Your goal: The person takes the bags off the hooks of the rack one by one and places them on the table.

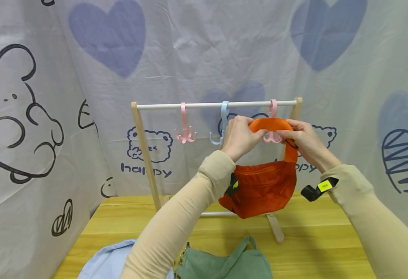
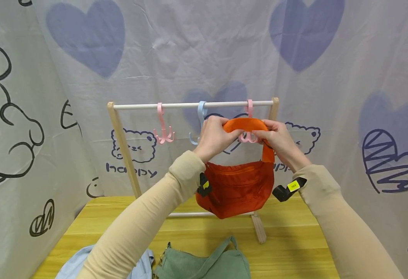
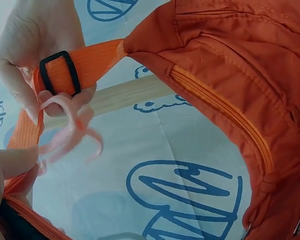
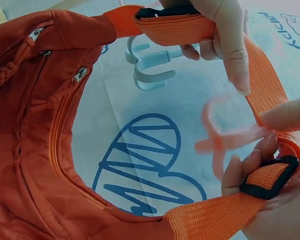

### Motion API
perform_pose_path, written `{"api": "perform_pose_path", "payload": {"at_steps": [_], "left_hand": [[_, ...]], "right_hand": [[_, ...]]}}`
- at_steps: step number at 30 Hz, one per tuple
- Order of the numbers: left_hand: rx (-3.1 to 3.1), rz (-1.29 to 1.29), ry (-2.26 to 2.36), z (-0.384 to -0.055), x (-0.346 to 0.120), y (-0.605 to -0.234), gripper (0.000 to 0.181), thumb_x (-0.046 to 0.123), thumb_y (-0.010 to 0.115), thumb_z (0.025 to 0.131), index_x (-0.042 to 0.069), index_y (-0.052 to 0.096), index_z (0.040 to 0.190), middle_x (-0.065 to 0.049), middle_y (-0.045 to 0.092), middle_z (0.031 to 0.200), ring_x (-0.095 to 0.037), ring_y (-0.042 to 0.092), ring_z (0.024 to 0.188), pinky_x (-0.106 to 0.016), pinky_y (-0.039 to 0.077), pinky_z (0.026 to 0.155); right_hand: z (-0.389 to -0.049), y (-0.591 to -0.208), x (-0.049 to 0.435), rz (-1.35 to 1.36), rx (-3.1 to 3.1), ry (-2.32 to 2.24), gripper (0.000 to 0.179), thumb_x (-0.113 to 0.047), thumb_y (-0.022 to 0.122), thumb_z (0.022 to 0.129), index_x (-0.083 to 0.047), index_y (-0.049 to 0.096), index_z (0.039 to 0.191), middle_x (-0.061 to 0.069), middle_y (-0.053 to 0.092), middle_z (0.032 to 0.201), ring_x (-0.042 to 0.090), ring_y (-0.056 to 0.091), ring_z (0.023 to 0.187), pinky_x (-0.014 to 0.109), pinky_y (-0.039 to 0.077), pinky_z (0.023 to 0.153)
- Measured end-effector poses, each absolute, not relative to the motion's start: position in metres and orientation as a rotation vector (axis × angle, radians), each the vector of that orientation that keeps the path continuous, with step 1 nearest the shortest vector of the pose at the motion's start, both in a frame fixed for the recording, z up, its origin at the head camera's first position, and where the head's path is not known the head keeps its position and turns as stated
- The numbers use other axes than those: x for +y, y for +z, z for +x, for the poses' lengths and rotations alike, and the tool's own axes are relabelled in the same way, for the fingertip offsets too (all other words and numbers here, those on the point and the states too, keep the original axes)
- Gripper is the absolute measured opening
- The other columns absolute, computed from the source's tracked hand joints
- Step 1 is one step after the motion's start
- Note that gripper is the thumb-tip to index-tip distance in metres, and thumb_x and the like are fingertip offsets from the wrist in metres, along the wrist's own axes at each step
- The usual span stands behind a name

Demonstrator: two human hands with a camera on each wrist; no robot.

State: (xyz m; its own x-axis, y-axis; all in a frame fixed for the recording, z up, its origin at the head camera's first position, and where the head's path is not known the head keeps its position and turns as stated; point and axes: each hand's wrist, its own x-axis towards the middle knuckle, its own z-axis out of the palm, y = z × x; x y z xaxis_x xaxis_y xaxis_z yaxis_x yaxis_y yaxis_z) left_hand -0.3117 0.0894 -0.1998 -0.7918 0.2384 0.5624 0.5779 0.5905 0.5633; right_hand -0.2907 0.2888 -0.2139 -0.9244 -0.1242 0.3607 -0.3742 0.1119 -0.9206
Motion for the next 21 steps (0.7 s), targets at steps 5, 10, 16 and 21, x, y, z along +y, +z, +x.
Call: {"api": "perform_pose_path", "payload": {"at_steps": [5, 10, 16, 21], "left_hand": [[-2.388, -0.679, -1.092, -0.31, 0.089, -0.202, 0.025, 0.036, 0.076, 0.09, 0.011, 0.077, 0.088, 0.0, 0.058, 0.057, -0.012, 0.048, 0.046, -0.02, 0.031, 0.042], [-2.368, -0.725, -1.108, -0.307, 0.089, -0.208, 0.027, 0.037, 0.073, 0.092, 0.011, 0.076, 0.088, 0.001, 0.054, 0.056, -0.013, 0.046, 0.047, -0.02, 0.029, 0.042], [-2.311, -0.804, -1.234, -0.303, 0.09, -0.217, 0.031, 0.037, 0.068, 0.096, 0.01, 0.07, 0.08, 0.002, 0.047, 0.056, -0.012, 0.044, 0.046, -0.019, 0.03, 0.043], [-2.281, -0.907, -1.394, -0.3, 0.09, -0.226, 0.026, 0.034, 0.067, 0.098, 0.01, 0.074, 0.096, 0.001, 0.049, 0.06, -0.01, 0.042, 0.049, -0.019, 0.032, 0.045]], "right_hand": [[-0.289, -0.214, 0.29, 0.443, -2.273, 1.793, 0.03, -0.005, 0.06, 0.097, -0.033, 0.07, 0.095, -0.011, 0.063, 0.087, 0.008, 0.056, 0.077, 0.018, 0.051, 0.072], [-0.286, -0.217, 0.291, 0.393, -2.369, 1.665, 0.019, -0.009, 0.058, 0.098, -0.019, 0.067, 0.112, -0.013, 0.06, 0.087, 0.006, 0.057, 0.079, 0.02, 0.051, 0.073], [-0.283, -0.226, 0.292, 0.392, -2.405, 1.451, 0.036, -0.008, 0.056, 0.098, 0.007, 0.057, 0.131, -0.021, 0.06, 0.088, 0.006, 0.055, 0.083, 0.018, 0.051, 0.076], [-0.278, -0.239, 0.293, 0.412, -2.357, 1.332, 0.029, -0.007, 0.059, 0.098, 0.007, 0.06, 0.123, -0.02, 0.059, 0.088, 0.006, 0.054, 0.08, 0.019, 0.051, 0.071]]}}
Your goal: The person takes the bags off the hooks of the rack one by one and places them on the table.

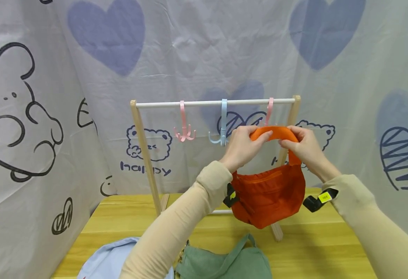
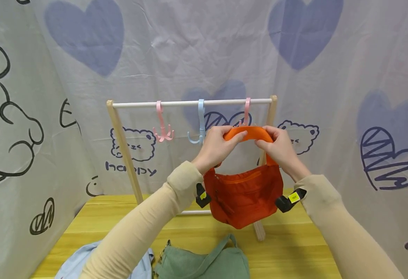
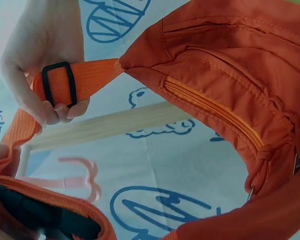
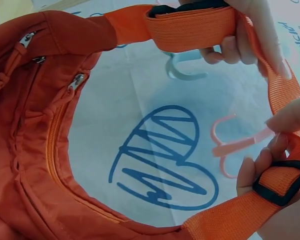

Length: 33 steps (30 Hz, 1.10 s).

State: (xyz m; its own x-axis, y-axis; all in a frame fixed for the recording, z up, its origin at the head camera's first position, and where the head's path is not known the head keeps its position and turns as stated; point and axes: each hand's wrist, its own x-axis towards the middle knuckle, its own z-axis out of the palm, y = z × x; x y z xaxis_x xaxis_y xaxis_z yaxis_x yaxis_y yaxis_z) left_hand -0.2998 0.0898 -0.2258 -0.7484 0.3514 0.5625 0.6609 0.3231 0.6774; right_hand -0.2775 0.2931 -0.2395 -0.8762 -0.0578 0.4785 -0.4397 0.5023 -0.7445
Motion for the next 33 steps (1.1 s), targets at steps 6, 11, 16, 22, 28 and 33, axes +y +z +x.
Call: {"api": "perform_pose_path", "payload": {"at_steps": [6, 11, 16, 22, 28, 33], "left_hand": [[-2.258, -1.028, -1.539, -0.296, 0.09, -0.237, 0.027, 0.033, 0.066, 0.099, 0.009, 0.075, 0.108, 0.001, 0.051, 0.066, -0.009, 0.041, 0.054, -0.019, 0.032, 0.047], [-2.287, -1.142, -1.556, -0.291, 0.09, -0.245, 0.029, 0.034, 0.064, 0.1, 0.01, 0.074, 0.114, -0.001, 0.058, 0.075, -0.01, 0.044, 0.06, -0.019, 0.035, 0.05], [-2.31, -1.224, -1.502, -0.288, 0.09, -0.248, 0.024, 0.032, 0.064, 0.1, 0.01, 0.073, 0.102, 0.001, 0.052, 0.069, -0.009, 0.042, 0.056, -0.018, 0.032, 0.049], [-2.306, -1.26, -1.462, -0.283, 0.088, -0.251, 0.02, 0.031, 0.065, 0.099, 0.012, 0.071, 0.097, 0.001, 0.046, 0.064, -0.009, 0.038, 0.052, -0.019, 0.029, 0.047], [-2.267, -1.319, -1.435, -0.28, 0.086, -0.254, 0.019, 0.03, 0.065, 0.1, 0.012, 0.07, 0.094, 0.002, 0.043, 0.065, -0.008, 0.037, 0.056, -0.018, 0.031, 0.052], [-2.24, -1.336, -1.444, -0.277, 0.085, -0.256, 0.018, 0.027, 0.065, 0.099, 0.01, 0.071, 0.098, 0.001, 0.049, 0.066, -0.008, 0.037, 0.055, -0.018, 0.031, 0.052]], "right_hand": [[-0.266, -0.258, 0.296, 0.448, -2.387, 1.277, 0.028, -0.014, 0.062, 0.1, 0.001, 0.06, 0.123, -0.011, 0.058, 0.09, 0.012, 0.053, 0.077, 0.024, 0.049, 0.065], [-0.259, -0.277, 0.299, 0.502, -2.409, 1.294, 0.028, -0.015, 0.064, 0.099, 0.0, 0.06, 0.122, -0.011, 0.063, 0.094, 0.012, 0.058, 0.08, 0.023, 0.052, 0.069], [-0.252, -0.298, 0.301, 0.564, -2.41, 1.327, 0.025, -0.011, 0.064, 0.099, 0.001, 0.06, 0.121, -0.013, 0.065, 0.098, 0.009, 0.06, 0.083, 0.021, 0.053, 0.074], [-0.245, -0.322, 0.307, 0.625, -2.402, 1.415, 0.03, -0.005, 0.064, 0.098, 0.009, 0.057, 0.123, -0.018, 0.069, 0.101, 0.002, 0.066, 0.088, 0.019, 0.056, 0.077], [-0.236, -0.347, 0.316, 0.624, -2.413, 1.402, 0.039, -0.004, 0.063, 0.098, 0.009, 0.053, 0.133, -0.028, 0.065, 0.108, -0.008, 0.064, 0.101, 0.014, 0.054, 0.084], [-0.235, -0.372, 0.316, 0.55, -2.441, 1.389, 0.045, -0.01, 0.064, 0.099, 0.002, 0.051, 0.14, -0.009, 0.066, 0.122, -0.013, 0.057, 0.108, 0.012, 0.05, 0.09]]}}
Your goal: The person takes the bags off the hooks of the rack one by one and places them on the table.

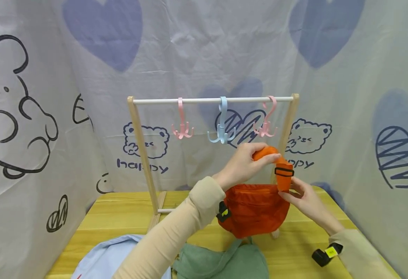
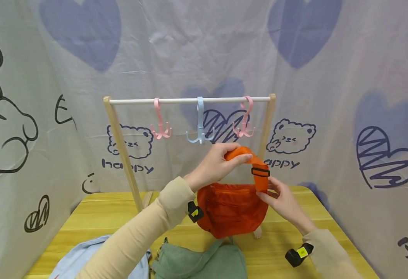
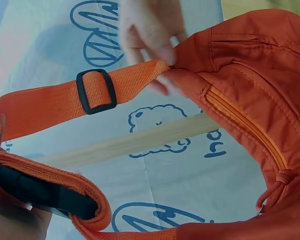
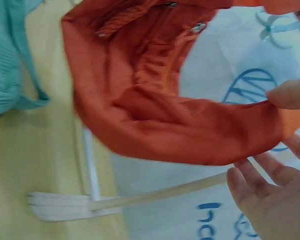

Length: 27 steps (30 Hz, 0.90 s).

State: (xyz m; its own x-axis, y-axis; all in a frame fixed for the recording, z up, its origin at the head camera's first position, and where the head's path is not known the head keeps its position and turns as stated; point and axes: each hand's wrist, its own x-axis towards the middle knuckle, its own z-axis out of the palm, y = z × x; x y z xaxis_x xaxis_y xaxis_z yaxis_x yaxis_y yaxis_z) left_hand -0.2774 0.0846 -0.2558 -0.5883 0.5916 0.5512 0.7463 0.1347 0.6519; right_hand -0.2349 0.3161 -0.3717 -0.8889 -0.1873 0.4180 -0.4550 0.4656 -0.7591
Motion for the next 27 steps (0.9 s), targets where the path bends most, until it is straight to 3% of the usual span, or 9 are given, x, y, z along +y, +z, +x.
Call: {"api": "perform_pose_path", "payload": {"at_steps": [3, 6, 11, 15, 19, 23, 27], "left_hand": [[-2.237, -1.341, -1.426, -0.275, 0.084, -0.258, 0.018, 0.026, 0.065, 0.1, 0.009, 0.071, 0.1, 0.0, 0.052, 0.068, -0.007, 0.038, 0.056, -0.018, 0.032, 0.052], [-2.225, -1.361, -1.411, -0.272, 0.084, -0.261, 0.018, 0.026, 0.064, 0.1, 0.009, 0.071, 0.101, 0.0, 0.055, 0.07, -0.007, 0.038, 0.055, -0.017, 0.032, 0.051], [-2.195, -1.418, -1.404, -0.269, 0.084, -0.267, 0.018, 0.024, 0.064, 0.1, 0.008, 0.071, 0.101, 0.0, 0.049, 0.065, -0.007, 0.036, 0.052, -0.018, 0.031, 0.05], [-2.23, -1.467, -1.4, -0.265, 0.081, -0.274, 0.017, 0.025, 0.065, 0.1, 0.009, 0.069, 0.097, 0.001, 0.042, 0.062, -0.007, 0.037, 0.051, -0.018, 0.032, 0.05], [-2.29, -1.573, -1.319, -0.261, 0.079, -0.281, 0.021, 0.027, 0.064, 0.1, 0.012, 0.064, 0.087, 0.004, 0.044, 0.064, -0.004, 0.042, 0.056, -0.014, 0.036, 0.056], [-2.352, -1.66, -1.219, -0.257, 0.078, -0.289, 0.024, 0.029, 0.064, 0.1, 0.014, 0.061, 0.082, 0.005, 0.041, 0.064, -0.003, 0.042, 0.058, -0.013, 0.035, 0.058], [-2.441, -1.705, -1.167, -0.256, 0.074, -0.298, 0.026, 0.032, 0.063, 0.101, 0.015, 0.06, 0.082, 0.005, 0.036, 0.061, -0.003, 0.04, 0.053, -0.013, 0.034, 0.055]], "right_hand": [[-0.235, -0.387, 0.313, 0.465, -2.483, 1.413, 0.045, -0.015, 0.064, 0.099, 0.0, 0.051, 0.14, 0.011, 0.065, 0.127, -0.012, 0.058, 0.106, 0.016, 0.051, 0.089], [-0.235, -0.4, 0.311, 0.356, -2.535, 1.477, 0.041, -0.021, 0.063, 0.101, 0.0, 0.053, 0.135, 0.019, 0.065, 0.124, -0.007, 0.061, 0.099, 0.02, 0.053, 0.085], [-0.234, -0.413, 0.311, 0.27, -2.542, 1.574, 0.039, -0.026, 0.056, 0.105, 0.003, 0.054, 0.13, 0.014, 0.068, 0.117, 0.0, 0.065, 0.095, 0.022, 0.053, 0.084], [-0.232, -0.418, 0.314, 0.249, -2.431, 1.627, 0.036, -0.024, 0.053, 0.106, 0.005, 0.054, 0.128, -0.005, 0.07, 0.106, -0.001, 0.065, 0.092, 0.02, 0.053, 0.082], [-0.23, -0.421, 0.317, 0.177, -2.226, 1.841, 0.021, -0.021, 0.053, 0.106, -0.011, 0.061, 0.123, -0.019, 0.067, 0.098, -0.001, 0.064, 0.089, 0.018, 0.053, 0.078], [-0.229, -0.421, 0.32, 0.143, -1.989, 2.1, 0.018, -0.017, 0.053, 0.105, -0.029, 0.066, 0.108, -0.017, 0.069, 0.094, 0.0, 0.065, 0.085, 0.019, 0.054, 0.075], [-0.227, -0.42, 0.322, 0.178, -1.822, 2.259, 0.022, -0.014, 0.051, 0.106, -0.028, 0.068, 0.105, -0.014, 0.07, 0.092, 0.002, 0.066, 0.084, 0.019, 0.056, 0.074]]}}
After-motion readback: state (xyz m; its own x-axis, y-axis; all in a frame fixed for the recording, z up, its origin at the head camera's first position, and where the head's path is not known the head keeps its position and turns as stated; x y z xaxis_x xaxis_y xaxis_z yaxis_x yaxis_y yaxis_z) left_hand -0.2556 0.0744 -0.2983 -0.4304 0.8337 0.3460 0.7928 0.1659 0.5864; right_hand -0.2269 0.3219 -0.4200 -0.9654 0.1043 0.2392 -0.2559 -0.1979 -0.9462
